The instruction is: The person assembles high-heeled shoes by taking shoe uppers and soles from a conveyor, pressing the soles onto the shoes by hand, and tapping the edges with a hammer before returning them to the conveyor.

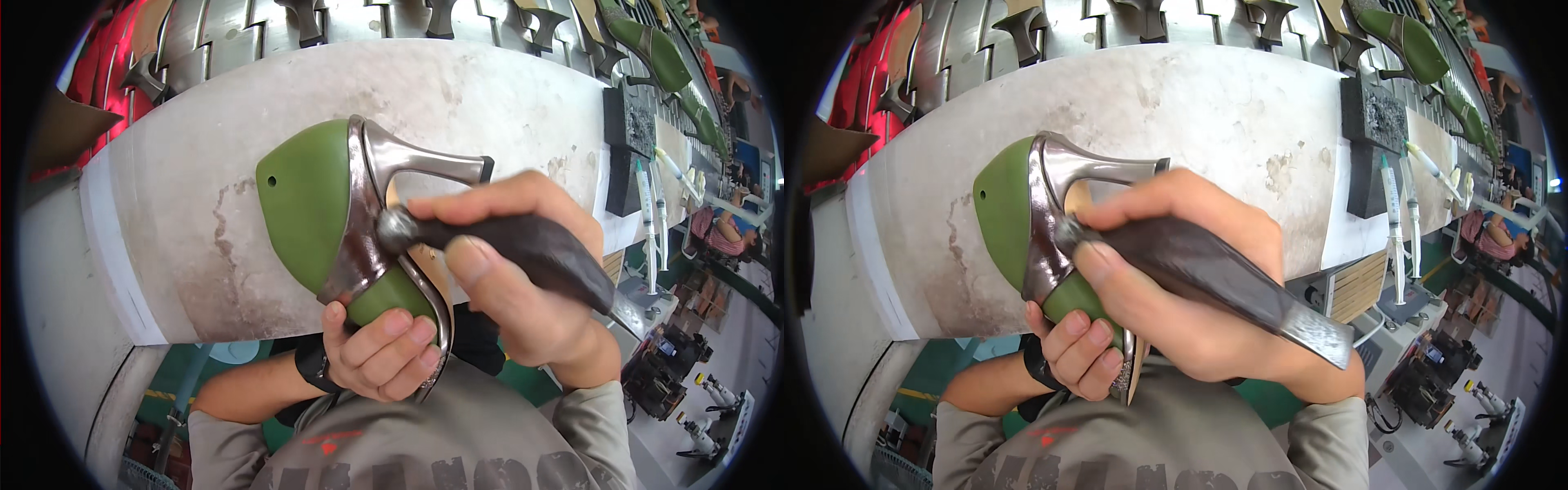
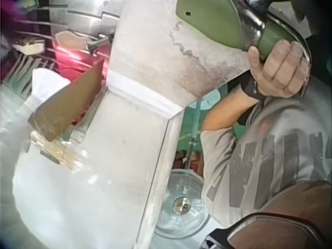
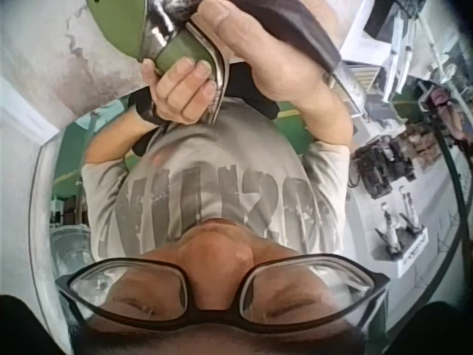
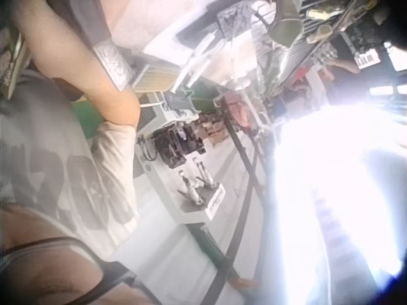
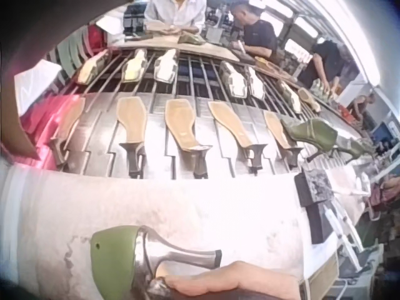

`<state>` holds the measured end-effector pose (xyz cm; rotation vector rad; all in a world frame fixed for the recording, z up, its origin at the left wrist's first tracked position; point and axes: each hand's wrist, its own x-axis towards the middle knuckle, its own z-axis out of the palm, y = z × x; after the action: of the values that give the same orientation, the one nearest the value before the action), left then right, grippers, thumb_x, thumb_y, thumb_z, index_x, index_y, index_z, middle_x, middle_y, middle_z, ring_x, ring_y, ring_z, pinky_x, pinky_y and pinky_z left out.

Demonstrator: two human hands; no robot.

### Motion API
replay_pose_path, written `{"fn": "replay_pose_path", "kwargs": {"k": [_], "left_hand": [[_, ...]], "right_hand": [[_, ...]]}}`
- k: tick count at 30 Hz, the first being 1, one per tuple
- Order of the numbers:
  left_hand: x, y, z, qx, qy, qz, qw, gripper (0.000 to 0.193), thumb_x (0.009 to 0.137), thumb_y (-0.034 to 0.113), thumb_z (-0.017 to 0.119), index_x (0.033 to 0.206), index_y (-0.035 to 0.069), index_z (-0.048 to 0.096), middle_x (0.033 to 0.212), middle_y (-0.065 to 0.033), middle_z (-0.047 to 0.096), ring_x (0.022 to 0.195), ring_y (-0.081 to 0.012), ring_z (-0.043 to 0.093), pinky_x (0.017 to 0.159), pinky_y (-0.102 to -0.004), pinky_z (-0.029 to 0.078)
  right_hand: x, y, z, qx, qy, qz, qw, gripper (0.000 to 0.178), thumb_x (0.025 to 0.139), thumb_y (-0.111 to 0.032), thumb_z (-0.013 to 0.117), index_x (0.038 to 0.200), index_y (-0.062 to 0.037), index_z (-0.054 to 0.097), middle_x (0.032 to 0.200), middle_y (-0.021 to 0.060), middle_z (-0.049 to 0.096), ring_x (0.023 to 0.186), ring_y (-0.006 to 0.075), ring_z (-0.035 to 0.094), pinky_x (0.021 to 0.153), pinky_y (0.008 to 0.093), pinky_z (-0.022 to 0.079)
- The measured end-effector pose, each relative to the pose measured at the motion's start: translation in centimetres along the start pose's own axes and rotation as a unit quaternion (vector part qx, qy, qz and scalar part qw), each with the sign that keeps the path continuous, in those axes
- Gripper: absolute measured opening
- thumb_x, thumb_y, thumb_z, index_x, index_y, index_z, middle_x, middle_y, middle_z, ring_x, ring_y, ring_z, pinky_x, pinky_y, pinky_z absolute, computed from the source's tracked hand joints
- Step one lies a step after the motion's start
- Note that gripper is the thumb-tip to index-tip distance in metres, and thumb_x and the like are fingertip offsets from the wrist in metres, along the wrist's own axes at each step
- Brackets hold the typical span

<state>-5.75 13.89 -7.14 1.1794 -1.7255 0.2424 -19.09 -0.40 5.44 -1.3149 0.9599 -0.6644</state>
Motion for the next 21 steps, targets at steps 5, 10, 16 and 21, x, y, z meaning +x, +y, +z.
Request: {"fn": "replay_pose_path", "kwargs": {"k": [5,10,16,21], "left_hand": [[0.3,-0.1,-0.6,-0.006,-0.027,-0.005,1.000,0.031,0.099,0.016,0.068,0.128,0.015,0.057,0.128,-0.0046,0.068,0.126,-0.0270,0.063,0.123,-0.0693,0.031],[0.4,-1.1,-1.5,0.019,-0.089,0.043,0.995,0.064,0.091,0.033,0.082,0.137,0.005,0.048,0.136,-0.0180,0.059,0.131,-0.0388,0.059,0.120,-0.0726,0.032],[0.2,-0.6,-1.2,0.012,-0.073,0.034,0.997,0.062,0.089,0.030,0.084,0.136,0.008,0.050,0.133,-0.0154,0.059,0.131,-0.0373,0.059,0.121,-0.0727,0.030],[0.9,0.5,-0.3,-0.022,-0.038,-0.034,0.998,0.030,0.100,0.015,0.068,0.128,0.017,0.057,0.130,-0.0007,0.068,0.129,-0.0220,0.063,0.125,-0.0653,0.030]], "right_hand": [[1.9,-0.3,1.6,-0.042,0.023,-0.064,0.997,0.026,0.098,-0.006,0.069,0.121,0.0072,0.066,0.095,0.0110,0.078,0.078,0.0114,0.069,0.070,0.0264,0.055],[1.5,-0.6,-0.3,0.003,0.116,-0.167,0.979,0.026,0.105,-0.016,0.058,0.117,0.0059,0.065,0.103,0.0222,0.077,0.067,0.0152,0.069,0.062,0.0266,0.056],[0.6,-0.9,-1.4,0.040,0.080,-0.026,0.996,0.030,0.105,-0.023,0.053,0.099,0.0045,0.064,0.095,0.0246,0.075,0.057,0.0180,0.065,0.054,0.0271,0.054],[3.3,-3.0,-2.2,0.000,0.011,0.027,1.000,0.028,0.101,-0.022,0.058,0.093,0.0038,0.064,0.086,0.0217,0.075,0.050,0.0164,0.062,0.049,0.0263,0.051]]}}
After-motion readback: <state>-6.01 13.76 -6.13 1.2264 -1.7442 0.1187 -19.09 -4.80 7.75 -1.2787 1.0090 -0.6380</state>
